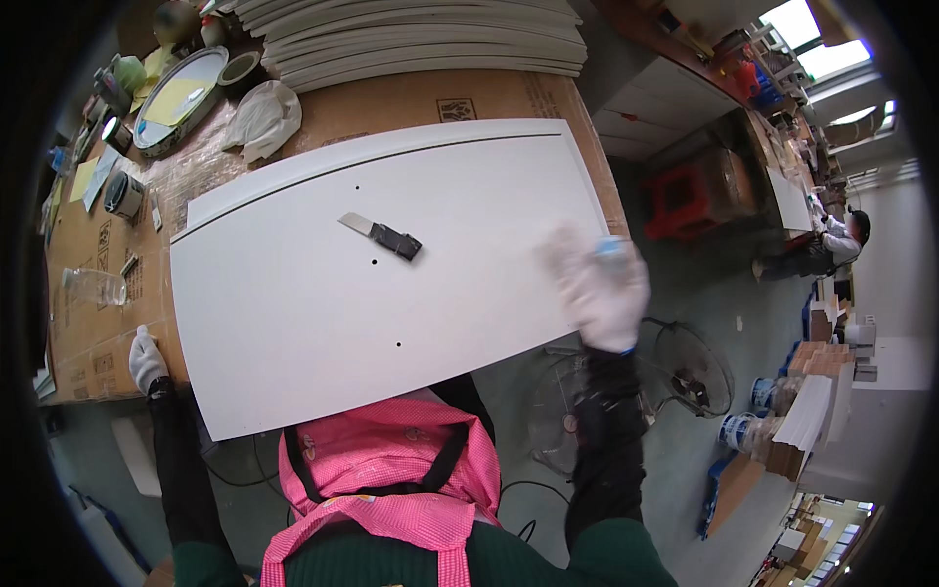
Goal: The recorder uses a blue cleaning sponge or block to wipe down and clean white boards on a workbench in a furniture factory setting.
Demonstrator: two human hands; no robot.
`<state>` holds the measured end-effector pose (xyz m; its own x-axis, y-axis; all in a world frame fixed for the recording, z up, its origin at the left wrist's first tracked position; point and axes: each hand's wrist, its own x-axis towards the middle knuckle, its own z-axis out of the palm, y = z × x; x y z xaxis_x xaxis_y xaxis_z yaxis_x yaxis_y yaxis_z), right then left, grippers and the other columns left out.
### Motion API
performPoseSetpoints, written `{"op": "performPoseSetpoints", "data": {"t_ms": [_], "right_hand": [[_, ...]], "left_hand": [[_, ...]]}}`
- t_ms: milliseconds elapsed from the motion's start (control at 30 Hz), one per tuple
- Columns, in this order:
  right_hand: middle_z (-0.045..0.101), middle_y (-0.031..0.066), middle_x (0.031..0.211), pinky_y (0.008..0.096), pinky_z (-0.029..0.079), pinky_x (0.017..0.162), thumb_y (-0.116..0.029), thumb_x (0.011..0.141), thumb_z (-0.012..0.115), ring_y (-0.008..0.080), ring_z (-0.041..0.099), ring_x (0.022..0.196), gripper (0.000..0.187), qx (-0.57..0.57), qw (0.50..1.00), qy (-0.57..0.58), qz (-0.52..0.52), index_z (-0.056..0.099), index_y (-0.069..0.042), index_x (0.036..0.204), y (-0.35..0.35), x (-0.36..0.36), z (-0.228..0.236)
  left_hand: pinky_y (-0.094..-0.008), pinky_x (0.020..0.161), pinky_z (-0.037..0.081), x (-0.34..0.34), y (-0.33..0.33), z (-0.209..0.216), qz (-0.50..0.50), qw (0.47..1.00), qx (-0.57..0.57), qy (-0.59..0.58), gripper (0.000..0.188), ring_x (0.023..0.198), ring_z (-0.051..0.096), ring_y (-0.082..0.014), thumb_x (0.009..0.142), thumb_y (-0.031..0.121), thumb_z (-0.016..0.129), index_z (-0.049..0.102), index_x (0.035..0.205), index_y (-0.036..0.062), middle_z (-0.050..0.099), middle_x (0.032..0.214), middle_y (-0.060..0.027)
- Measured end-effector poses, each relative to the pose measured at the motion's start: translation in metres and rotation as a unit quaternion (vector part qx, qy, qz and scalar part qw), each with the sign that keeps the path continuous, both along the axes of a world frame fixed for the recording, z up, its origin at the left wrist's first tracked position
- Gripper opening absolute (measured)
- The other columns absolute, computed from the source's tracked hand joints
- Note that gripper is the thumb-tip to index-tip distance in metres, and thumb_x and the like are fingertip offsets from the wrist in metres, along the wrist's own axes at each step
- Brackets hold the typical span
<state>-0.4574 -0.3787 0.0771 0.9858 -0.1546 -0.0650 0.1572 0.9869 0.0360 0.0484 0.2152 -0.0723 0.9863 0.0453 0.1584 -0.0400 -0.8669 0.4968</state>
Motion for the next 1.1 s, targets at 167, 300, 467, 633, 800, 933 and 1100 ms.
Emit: {"op": "performPoseSetpoints", "data": {"t_ms": [167,300,467,633,800,933,1100], "right_hand": [[0.063,0.0241,0.119,0.0514,0.047,0.107,-0.027,0.099,0.057,0.0365,0.063,0.110,0.031,-0.280,0.801,0.273,-0.452,0.061,0.003,0.101,-0.072,-0.052,0.003],[0.062,0.0239,0.123,0.0500,0.046,0.107,-0.024,0.101,0.053,0.0353,0.062,0.113,0.029,-0.358,0.818,0.296,-0.340,0.061,0.004,0.103,-0.060,-0.038,0.022],[0.055,0.0291,0.132,0.0489,0.046,0.110,-0.022,0.102,0.051,0.0382,0.058,0.121,0.030,-0.342,0.845,0.279,-0.304,0.059,0.006,0.110,-0.054,-0.036,0.020],[0.059,0.0284,0.125,0.0490,0.045,0.110,-0.019,0.101,0.053,0.0378,0.060,0.117,0.026,-0.331,0.830,0.306,-0.328,0.059,0.006,0.107,-0.051,-0.027,0.011],[0.056,0.0305,0.128,0.0495,0.047,0.110,-0.017,0.101,0.054,0.0401,0.058,0.121,0.028,-0.306,0.848,0.287,-0.324,0.054,0.008,0.112,-0.042,-0.028,0.010],[0.053,0.0294,0.135,0.0494,0.048,0.109,-0.022,0.102,0.052,0.0381,0.057,0.124,0.030,-0.312,0.848,0.313,-0.293,0.055,0.005,0.114,-0.024,-0.024,0.020],[0.054,0.0246,0.138,0.0441,0.053,0.095,-0.026,0.103,0.049,0.0340,0.062,0.116,0.045,-0.411,0.870,0.220,-0.160,0.051,0.007,0.132,0.052,0.077,0.057]], "left_hand": [[-0.0286,0.056,0.041,-0.001,0.005,0.001,-0.028,0.994,-0.098,0.033,0.051,0.055,0.048,-0.0125,0.102,0.049,0.050,0.064,0.078,0.0061,0.054,0.059,-0.0040],[-0.0282,0.034,0.031,-0.044,-0.010,0.039,0.077,0.902,-0.268,0.329,0.062,0.037,0.038,-0.0119,0.099,0.065,0.038,0.064,0.100,0.0087,0.050,0.054,-0.0030],[-0.0310,0.052,0.052,-0.138,-0.036,0.087,-0.135,0.796,-0.316,0.498,0.102,0.061,0.065,-0.0218,0.093,0.080,0.011,0.058,0.122,-0.0055,0.071,0.088,-0.0168],[-0.0268,0.063,0.048,-0.190,-0.048,0.086,-0.095,0.813,-0.407,0.405,0.062,0.075,0.062,-0.0126,0.105,0.054,0.040,0.061,0.121,-0.0023,0.068,0.096,-0.0058],[-0.0282,0.056,0.050,-0.190,-0.069,0.093,-0.030,0.874,-0.301,0.380,0.058,0.069,0.065,-0.0146,0.100,0.053,0.052,0.066,0.106,-0.0028,0.068,0.085,-0.0080],[-0.0282,0.037,0.045,-0.198,-0.097,0.126,-0.006,0.848,-0.250,0.467,0.058,0.045,0.059,-0.0165,0.099,0.056,0.051,0.066,0.092,-0.0001,0.065,0.066,-0.0093],[-0.0270,0.034,0.042,-0.220,-0.095,0.133,-0.047,0.859,-0.259,0.439,0.057,0.039,0.055,-0.0138,0.099,0.055,0.053,0.065,0.085,0.0004,0.062,0.059,-0.0069]]}}
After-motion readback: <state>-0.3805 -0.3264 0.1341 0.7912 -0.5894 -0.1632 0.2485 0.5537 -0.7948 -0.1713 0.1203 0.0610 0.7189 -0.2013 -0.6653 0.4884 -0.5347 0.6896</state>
